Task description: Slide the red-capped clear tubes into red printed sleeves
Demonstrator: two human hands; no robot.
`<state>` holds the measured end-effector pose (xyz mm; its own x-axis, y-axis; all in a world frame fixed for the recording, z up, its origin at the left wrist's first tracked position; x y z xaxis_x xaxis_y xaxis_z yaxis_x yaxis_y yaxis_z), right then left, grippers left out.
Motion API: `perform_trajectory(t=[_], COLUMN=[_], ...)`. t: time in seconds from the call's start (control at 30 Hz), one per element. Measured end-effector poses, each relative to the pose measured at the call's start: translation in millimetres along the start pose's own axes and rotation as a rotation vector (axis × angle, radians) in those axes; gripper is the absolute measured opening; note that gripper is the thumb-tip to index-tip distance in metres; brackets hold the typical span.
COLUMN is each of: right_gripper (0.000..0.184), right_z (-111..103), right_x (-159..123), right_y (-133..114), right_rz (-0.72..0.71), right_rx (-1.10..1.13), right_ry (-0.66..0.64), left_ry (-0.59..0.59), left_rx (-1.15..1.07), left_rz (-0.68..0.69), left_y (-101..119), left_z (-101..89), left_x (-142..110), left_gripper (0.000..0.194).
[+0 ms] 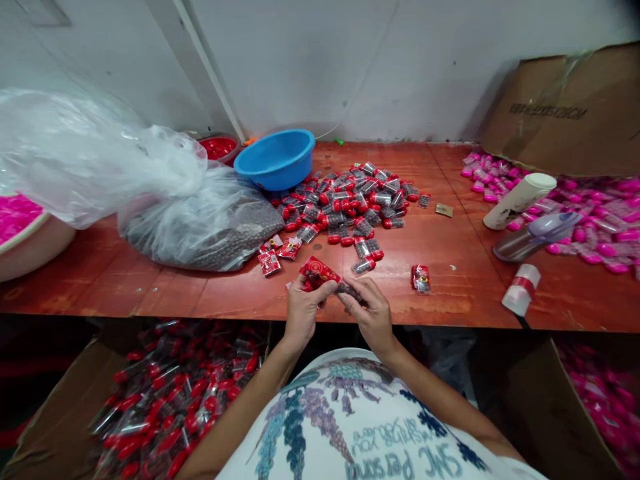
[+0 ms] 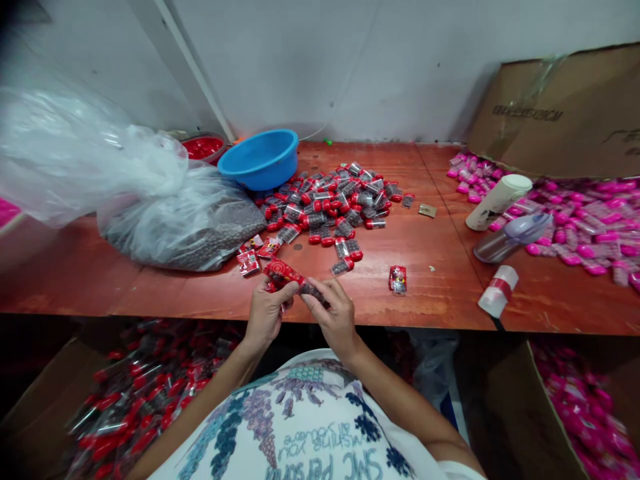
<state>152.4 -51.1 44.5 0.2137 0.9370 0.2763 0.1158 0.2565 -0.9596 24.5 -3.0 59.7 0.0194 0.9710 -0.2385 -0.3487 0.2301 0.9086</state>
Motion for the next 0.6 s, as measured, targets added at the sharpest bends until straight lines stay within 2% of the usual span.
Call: perform_trajectory(t=[0.1,0.17,0.3,0.4,0.6], right_gripper=[0.029,0.028,0.029,0.031,0.038], right_z=[4.0,6.5,10.8,12.7,8.2], right_x=[0.5,1.1,2.2,3.4,8.7], right_y=[4.8,6.7,10.4,16.6,26.1], right_rz=[0.102,0.115,0.106,0.215,0.335], right_rx=[0.141,0.152,0.115,0.206,0.331], right_ry=[0.018,0.027,0.068,0.078,0.085], left_ry=[-0.035,-0.038,0.007,0.054,-0.029], left_rx=[-0.058,-0.061,0.022,0.061,-0.03], left_rz=[-0.087,-0.097,0.028,0.088,-0.059], left_y=[-3.3,-4.8,-4.4,-5.0,-11.4], left_z=[1.1,2.3,6.6,8.4,3.8], left_x=[0.7,0.9,1.0,2.3,7.4], left_gripper=[0.032,0.032,0.027,0.029,0.035])
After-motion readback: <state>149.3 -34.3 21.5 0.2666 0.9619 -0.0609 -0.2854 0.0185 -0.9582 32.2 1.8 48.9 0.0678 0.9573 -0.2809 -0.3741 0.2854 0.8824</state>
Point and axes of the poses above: each hand's wrist, its own x-axis towards the middle knuckle, its own z-axis out of the palm, y = z × x, the point moved 2 cm from there along x, towards the middle knuckle, and after that the axes turned 2 degrees about -z, right-handed, at the moved point
